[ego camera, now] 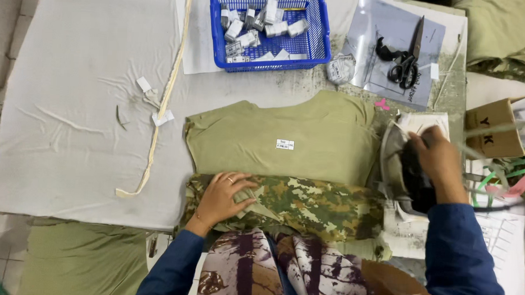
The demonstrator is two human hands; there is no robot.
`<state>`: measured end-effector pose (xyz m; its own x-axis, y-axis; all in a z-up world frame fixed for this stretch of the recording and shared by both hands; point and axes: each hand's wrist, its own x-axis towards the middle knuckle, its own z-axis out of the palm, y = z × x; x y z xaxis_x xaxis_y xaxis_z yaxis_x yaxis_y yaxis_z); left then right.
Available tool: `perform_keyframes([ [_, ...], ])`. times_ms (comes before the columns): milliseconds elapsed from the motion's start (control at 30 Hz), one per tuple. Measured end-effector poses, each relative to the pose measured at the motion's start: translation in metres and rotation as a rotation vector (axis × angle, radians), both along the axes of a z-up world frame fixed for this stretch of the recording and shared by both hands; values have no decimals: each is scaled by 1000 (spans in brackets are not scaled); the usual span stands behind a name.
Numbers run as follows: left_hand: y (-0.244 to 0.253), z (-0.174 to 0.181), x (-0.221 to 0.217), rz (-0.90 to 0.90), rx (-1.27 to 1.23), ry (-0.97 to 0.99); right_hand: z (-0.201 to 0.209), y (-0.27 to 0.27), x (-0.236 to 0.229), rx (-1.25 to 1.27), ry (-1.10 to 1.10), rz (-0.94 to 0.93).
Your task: The person irons a small white label onto the chest area of a green t-shirt using a steam iron. They repeatedly pick up labels from a blue basket, place them on the shirt, and press them with the iron. The person also handles a camouflage-patterned fabric piece on the table.
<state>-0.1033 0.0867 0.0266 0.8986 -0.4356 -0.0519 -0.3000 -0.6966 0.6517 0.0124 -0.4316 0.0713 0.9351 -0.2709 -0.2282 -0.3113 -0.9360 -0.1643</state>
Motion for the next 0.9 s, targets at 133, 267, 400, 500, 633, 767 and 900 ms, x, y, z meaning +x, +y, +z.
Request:
perform_keyframes([
  [133, 3, -35, 7, 20, 111, -307, -75, -120, -17, -118, -74, -164],
  [267, -2, -19, 13, 189, -217, -126, -44, -67, -38, -306, -133, -164],
  [400, -9, 0, 29, 440, -611, -52, -12, 77, -49, -566, -544, 208],
  [500, -11, 6, 40, 637, -637, -124, 43, 247, -98, 649, -90, 304],
  [633, 26, 8, 33, 919, -730, -180, -48, 280, -122, 339, -275, 889],
  [767, 73, 11, 15, 895, -869, 131, -39, 254, -102, 510, -6, 728],
  [900, 41, 66, 17, 478, 25, -290, -21, 254, -101, 391, -60, 770],
])
